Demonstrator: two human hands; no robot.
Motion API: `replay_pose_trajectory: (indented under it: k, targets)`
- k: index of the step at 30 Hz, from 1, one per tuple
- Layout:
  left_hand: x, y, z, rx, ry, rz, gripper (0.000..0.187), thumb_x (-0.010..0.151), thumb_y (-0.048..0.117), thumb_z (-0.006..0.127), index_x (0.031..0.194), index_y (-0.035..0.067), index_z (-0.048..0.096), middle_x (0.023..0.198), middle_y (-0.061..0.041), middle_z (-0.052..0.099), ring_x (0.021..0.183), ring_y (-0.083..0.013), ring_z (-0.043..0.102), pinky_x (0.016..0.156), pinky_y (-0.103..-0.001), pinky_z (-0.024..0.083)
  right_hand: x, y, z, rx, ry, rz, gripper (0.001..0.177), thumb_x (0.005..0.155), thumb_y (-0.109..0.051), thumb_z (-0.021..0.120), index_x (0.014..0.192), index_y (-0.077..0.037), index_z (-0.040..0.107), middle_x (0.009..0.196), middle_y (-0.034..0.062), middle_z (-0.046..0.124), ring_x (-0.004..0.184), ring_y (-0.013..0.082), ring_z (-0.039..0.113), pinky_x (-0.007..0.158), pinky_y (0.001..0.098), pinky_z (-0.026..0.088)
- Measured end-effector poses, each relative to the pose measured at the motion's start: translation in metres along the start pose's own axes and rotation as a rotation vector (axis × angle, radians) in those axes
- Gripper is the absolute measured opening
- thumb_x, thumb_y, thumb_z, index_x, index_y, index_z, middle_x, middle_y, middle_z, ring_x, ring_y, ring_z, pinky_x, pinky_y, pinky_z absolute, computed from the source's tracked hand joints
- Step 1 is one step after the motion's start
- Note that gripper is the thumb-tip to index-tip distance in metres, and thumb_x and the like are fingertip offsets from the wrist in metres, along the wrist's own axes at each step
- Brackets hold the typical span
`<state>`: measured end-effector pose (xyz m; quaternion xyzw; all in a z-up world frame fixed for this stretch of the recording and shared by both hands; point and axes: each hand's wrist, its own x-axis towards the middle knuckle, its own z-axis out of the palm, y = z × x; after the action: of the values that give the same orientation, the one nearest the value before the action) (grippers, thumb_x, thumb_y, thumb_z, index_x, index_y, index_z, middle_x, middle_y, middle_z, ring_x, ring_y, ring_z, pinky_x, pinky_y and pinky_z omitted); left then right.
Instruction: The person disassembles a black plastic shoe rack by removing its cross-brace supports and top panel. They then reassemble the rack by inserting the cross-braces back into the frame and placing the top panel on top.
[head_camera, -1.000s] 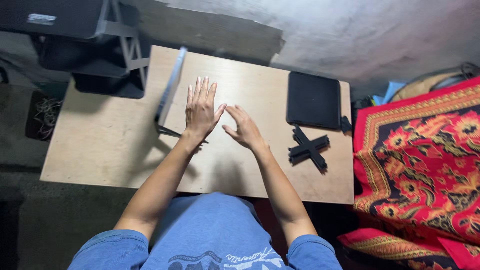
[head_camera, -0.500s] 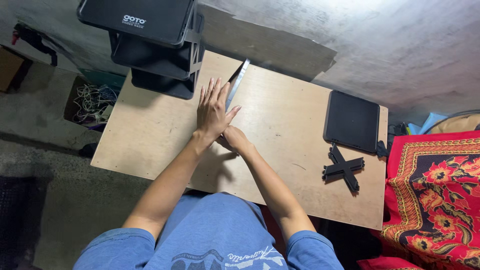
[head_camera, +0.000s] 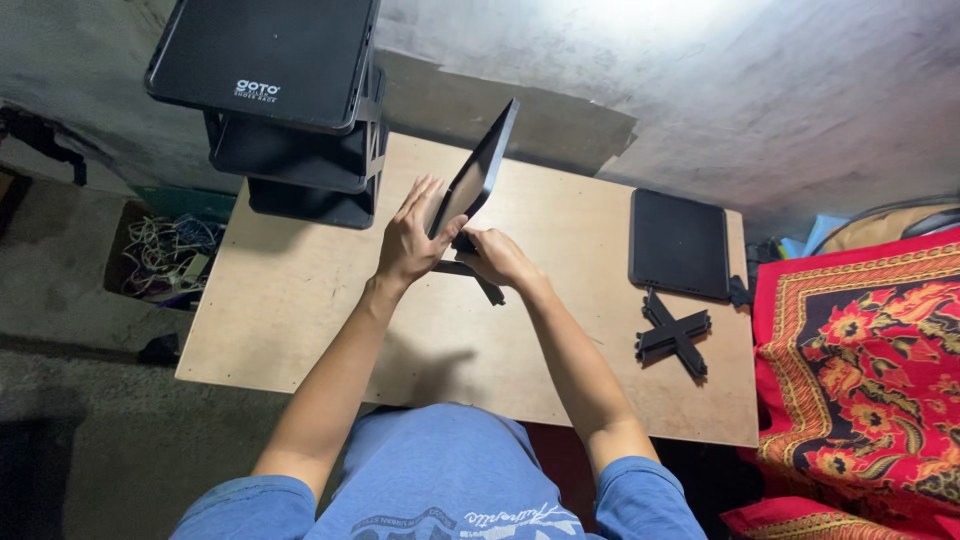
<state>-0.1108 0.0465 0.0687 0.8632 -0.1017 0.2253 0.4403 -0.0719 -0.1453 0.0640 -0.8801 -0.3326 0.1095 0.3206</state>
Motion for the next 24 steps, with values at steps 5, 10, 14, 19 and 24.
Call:
replay_pose_trajectory:
  k: [5,10,14,19,24]
  targets:
    - [0.004,0.007,0.019,-0.155,-0.145,0.031,0.073,0.088,0.028,0.069,0.147,-0.006,0.046,0.149,-0.032,0.049,0.140,-0.0447,0.047,0.117,-0.044,0.039,-0.001,0.004,-0.061,0.156,-0.090,0.054,0.026,0.089,-0.011,0.077,0.109,0.000,0.064,0.091,0.0128,0.077,0.082,0.0201,0.075,0.076,0.0363,0.060]
    - [0.011,0.011,0.055,-0.194,-0.179,0.098,0.074,0.083,0.011,0.058,0.155,0.005,0.043,0.156,-0.027,0.047,0.145,-0.0434,0.046,0.118,-0.045,0.038,-0.011,0.023,-0.101,0.468,-0.269,-0.045,0.028,0.097,-0.015,0.071,0.118,0.001,0.061,0.101,0.0097,0.077,0.095,0.0167,0.074,0.085,0.0341,0.061]
    - [0.018,0.021,0.082,-0.287,-0.190,0.097,0.081,0.079,0.004,0.053,0.158,0.009,0.041,0.159,-0.025,0.047,0.144,-0.0443,0.047,0.120,-0.046,0.035,-0.020,0.046,-0.113,0.570,-0.300,0.065,0.033,0.097,-0.019,0.072,0.120,0.001,0.062,0.104,0.0098,0.078,0.097,0.0158,0.076,0.082,0.0334,0.064]
    - [0.020,0.028,0.098,-0.302,-0.253,-0.089,0.075,0.085,0.007,0.054,0.158,0.010,0.037,0.148,-0.026,0.053,0.133,-0.0437,0.056,0.113,-0.043,0.044,-0.033,0.070,-0.118,0.260,-0.173,0.181,0.052,0.092,-0.033,0.078,0.131,-0.002,0.066,0.099,0.0153,0.081,0.087,0.0179,0.077,0.073,0.0352,0.060]
    - [0.025,0.023,0.125,-0.269,-0.151,-0.286,0.072,0.083,0.010,0.058,0.154,0.014,0.045,0.136,-0.024,0.065,0.124,-0.0376,0.066,0.106,-0.040,0.050,-0.054,0.070,-0.118,-0.055,-0.063,0.164,0.086,0.076,-0.057,0.084,0.141,-0.007,0.058,0.100,0.0152,0.077,0.094,0.0252,0.076,0.093,0.0477,0.056]
